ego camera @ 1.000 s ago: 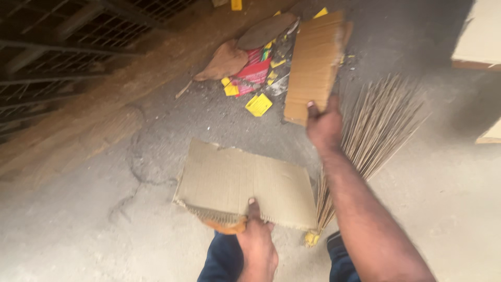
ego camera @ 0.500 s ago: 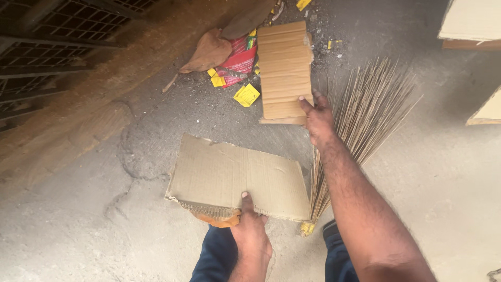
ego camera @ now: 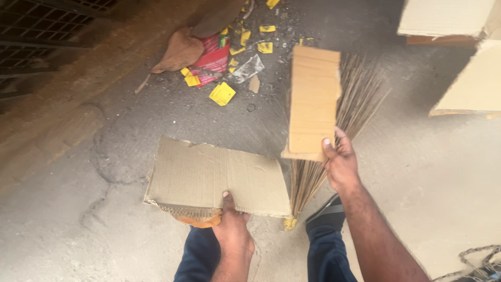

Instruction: The person sweeps debris on a concrete floor using a traditional straw broom and a piece of cardboard as a dustpan. They gather small pieces of trash and sweep them into a cardboard box.

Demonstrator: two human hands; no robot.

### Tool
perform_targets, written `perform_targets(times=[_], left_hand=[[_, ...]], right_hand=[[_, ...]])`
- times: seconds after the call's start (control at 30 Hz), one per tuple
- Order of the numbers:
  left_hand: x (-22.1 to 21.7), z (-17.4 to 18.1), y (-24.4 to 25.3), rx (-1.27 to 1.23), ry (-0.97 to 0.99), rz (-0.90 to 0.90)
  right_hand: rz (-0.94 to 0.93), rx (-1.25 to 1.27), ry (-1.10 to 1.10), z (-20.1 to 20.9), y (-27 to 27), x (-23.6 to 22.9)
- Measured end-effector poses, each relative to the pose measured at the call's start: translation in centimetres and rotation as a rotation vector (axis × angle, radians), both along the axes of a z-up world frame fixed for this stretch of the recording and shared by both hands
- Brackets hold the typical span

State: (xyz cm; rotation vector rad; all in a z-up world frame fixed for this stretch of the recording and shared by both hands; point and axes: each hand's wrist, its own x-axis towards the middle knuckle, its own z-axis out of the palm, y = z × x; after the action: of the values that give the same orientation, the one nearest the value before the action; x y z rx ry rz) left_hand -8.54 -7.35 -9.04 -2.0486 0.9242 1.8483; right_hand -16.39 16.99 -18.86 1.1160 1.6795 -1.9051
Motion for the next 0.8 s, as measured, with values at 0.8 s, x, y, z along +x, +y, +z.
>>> perform_targets(times=[0.8], left_hand=[[1.5, -0.8, 3.5, -0.069, 0.049, -0.019]], right_hand=[[-0.433, -0.315, 0.465, 9.0, 26.0, -20.1]])
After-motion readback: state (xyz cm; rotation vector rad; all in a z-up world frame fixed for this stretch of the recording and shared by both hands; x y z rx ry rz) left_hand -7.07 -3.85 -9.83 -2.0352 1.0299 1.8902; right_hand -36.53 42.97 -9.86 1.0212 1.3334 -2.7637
